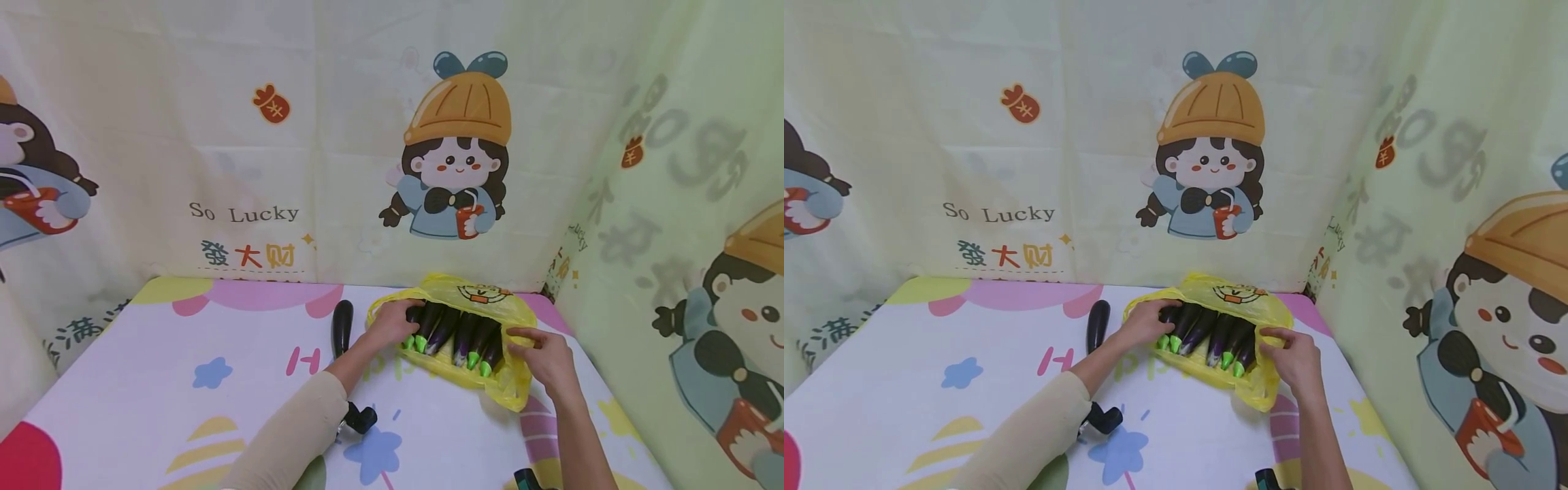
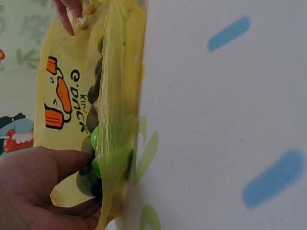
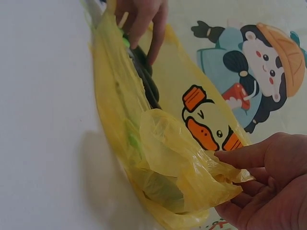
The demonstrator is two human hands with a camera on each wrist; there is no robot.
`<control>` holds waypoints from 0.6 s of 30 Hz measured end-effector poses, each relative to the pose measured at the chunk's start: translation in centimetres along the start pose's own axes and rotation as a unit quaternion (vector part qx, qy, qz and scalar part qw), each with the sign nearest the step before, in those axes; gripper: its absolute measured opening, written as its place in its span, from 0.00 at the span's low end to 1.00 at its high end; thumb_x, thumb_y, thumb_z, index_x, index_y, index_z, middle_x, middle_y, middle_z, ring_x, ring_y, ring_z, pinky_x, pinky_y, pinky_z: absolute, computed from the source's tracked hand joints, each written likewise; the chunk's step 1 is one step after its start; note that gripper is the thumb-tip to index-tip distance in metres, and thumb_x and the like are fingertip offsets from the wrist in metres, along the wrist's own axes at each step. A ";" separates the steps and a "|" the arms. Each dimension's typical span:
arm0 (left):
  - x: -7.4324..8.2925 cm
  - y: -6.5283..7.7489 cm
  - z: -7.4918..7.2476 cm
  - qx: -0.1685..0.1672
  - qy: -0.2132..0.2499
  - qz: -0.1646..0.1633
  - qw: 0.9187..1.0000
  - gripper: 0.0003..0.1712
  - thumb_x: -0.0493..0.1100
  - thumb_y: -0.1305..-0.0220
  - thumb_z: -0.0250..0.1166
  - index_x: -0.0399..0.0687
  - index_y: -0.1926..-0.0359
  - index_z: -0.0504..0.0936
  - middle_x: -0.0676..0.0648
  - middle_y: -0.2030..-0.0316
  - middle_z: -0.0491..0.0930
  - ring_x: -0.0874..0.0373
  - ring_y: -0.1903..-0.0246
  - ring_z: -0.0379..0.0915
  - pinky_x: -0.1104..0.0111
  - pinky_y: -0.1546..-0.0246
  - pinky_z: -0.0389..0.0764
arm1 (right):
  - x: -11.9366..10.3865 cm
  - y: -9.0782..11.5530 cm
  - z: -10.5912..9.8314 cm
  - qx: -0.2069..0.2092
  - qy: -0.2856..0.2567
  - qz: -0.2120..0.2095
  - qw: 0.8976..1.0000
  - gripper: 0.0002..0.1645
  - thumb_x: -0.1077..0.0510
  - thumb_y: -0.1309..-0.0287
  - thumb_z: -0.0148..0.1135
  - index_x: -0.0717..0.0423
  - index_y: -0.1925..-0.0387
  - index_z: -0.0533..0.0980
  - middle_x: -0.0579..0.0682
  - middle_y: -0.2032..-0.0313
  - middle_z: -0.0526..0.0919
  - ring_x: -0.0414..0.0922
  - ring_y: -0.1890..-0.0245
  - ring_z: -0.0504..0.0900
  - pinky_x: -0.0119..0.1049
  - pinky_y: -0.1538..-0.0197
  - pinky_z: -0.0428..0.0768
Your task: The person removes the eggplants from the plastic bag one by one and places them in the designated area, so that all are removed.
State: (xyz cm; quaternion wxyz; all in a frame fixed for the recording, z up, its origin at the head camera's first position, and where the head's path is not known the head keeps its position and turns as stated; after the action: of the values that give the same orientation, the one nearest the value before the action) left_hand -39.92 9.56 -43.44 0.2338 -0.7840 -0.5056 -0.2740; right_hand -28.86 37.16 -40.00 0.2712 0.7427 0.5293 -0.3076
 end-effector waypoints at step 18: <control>0.6 0.3 -0.7 0.008 0.036 0.016 0.999 0.31 0.36 0.37 0.69 0.49 0.32 0.79 0.39 0.46 0.86 0.62 0.84 0.55 0.71 0.76 0.66 | 0.1 0.1 -0.1 0.006 0.006 -0.006 1.000 0.24 0.57 0.36 0.69 0.58 0.40 0.83 0.48 0.74 0.63 0.48 0.65 0.64 0.37 0.70 0.66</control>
State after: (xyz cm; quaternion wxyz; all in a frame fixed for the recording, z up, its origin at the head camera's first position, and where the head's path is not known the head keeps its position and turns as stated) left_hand -39.61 9.39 -42.59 0.2624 -0.7800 -0.4862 -0.2940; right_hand -28.74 37.27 -39.99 0.2612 0.7429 0.5337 -0.3083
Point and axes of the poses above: each hand's wrist, its own y-axis away from the middle knuckle, its own z-axis out of the palm, x = y × z, the point moved 9 cm from there along -y, towards the middle knuckle
